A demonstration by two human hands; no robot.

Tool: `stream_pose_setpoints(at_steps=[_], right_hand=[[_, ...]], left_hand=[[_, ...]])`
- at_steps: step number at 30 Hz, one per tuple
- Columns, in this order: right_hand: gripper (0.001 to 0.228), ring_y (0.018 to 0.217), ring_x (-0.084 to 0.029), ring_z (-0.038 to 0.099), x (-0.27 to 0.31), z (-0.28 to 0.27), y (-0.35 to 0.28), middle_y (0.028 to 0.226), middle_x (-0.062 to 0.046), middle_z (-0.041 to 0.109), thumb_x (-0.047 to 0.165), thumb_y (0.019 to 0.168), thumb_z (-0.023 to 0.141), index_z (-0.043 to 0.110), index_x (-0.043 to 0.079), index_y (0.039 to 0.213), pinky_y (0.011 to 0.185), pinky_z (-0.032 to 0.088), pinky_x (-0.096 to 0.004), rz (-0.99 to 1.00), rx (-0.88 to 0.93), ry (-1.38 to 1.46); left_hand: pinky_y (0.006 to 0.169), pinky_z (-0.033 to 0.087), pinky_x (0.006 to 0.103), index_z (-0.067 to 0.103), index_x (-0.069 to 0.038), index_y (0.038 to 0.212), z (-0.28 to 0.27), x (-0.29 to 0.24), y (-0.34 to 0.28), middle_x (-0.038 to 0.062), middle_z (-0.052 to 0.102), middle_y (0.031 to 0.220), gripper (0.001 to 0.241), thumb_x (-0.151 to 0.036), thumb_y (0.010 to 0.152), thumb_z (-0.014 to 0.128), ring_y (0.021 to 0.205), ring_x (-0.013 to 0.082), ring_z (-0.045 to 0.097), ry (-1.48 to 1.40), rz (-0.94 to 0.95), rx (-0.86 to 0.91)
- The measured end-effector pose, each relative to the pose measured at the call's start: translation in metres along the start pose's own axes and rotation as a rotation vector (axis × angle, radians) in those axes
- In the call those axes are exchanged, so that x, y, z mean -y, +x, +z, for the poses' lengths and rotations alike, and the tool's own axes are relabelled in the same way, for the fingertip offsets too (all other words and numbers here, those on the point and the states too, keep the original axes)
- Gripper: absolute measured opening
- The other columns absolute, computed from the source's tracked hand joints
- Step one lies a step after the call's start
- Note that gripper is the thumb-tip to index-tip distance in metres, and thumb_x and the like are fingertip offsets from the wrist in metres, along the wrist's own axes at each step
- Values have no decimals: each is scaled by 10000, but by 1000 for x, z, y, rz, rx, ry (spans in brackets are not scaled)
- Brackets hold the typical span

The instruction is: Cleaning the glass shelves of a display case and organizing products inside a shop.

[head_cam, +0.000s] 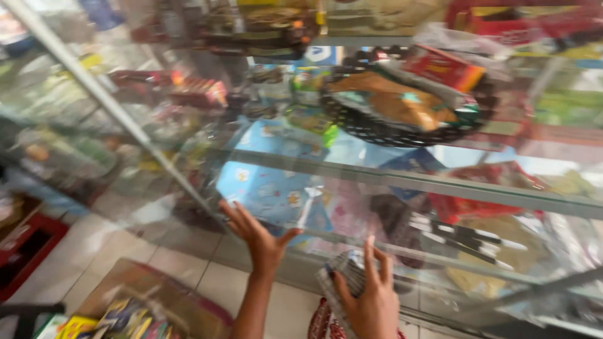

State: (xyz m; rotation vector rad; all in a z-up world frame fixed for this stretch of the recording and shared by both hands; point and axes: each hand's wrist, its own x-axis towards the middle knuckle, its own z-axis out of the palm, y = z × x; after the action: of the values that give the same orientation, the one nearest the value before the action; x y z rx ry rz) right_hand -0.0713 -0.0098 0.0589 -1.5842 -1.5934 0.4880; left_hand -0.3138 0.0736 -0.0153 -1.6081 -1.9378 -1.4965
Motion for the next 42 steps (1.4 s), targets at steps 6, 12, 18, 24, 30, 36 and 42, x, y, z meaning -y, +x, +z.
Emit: stream_pose_setpoints(at_steps=[6, 12, 18, 24, 30, 36, 42], right_hand=[[974, 1151, -348, 630, -37, 24, 6, 1283, -198, 561, 344, 643, 862, 479, 69, 1495, 908, 542, -431, -116, 0, 60], [1017, 1169, -348, 620, -52, 37, 10, 1275, -214, 555, 345, 588, 885, 488, 18, 1465, 928, 536, -423, -181, 35, 24], [1048, 1153, -324, 637, -1, 15, 9, 1273, -171, 554, 349, 610, 899, 452, 86, 1521, 908, 547, -425, -31, 127, -20], [941, 1173, -305, 659, -16, 14, 6, 1298, -133, 587, 299, 665, 858, 485, 120, 1511, 952, 546, -421, -99, 76, 43], [721, 1149, -341, 662, 17, -4, -7, 1372, -149, 591, 264, 730, 805, 606, 110, 1406, 873, 545, -417, -215, -121, -19], [361, 819, -259, 730, 43, -1, -10, 1074, -33, 717, 354, 817, 779, 720, 129, 1093, 721, 577, -376, -608, 79, -164], [341, 776, -236, 701, 24, 17, -14, 1113, -54, 689, 366, 882, 729, 704, 97, 1089, 664, 537, -380, -833, 145, -324]], left_hand=[[1222, -22, 750, -85, -41, 1662, 8, 19, 1, 345, -150, 1706, 1503, -931, 636, 557, 1608, 516, -110, -22, 42, -15], [1214, -60, 768, -82, -31, 1662, 5, 29, 8, 334, -137, 1709, 1504, -947, 627, 512, 1608, 517, -103, -15, 54, -40], [1242, -46, 758, -40, -44, 1675, 2, 43, 14, 323, -114, 1726, 1482, -946, 633, 502, 1633, 502, -67, 47, 91, -59], [1224, -44, 761, -21, -55, 1673, -13, 26, 14, 315, -94, 1725, 1445, -921, 664, 546, 1620, 503, -58, -20, 36, -8], [1229, 28, 728, 0, -59, 1674, -38, 33, 8, 297, -105, 1729, 1371, -869, 747, 605, 1617, 490, -52, -103, -16, 19], [1277, 121, 629, 97, -52, 1666, -78, 14, -14, 242, -25, 1748, 1059, -613, 950, 640, 1625, 448, 36, -205, -98, 32], [1272, 109, 618, 175, -65, 1648, -106, -15, -47, 195, 133, 1743, 822, -426, 1029, 579, 1622, 420, 102, -135, -18, 121]])
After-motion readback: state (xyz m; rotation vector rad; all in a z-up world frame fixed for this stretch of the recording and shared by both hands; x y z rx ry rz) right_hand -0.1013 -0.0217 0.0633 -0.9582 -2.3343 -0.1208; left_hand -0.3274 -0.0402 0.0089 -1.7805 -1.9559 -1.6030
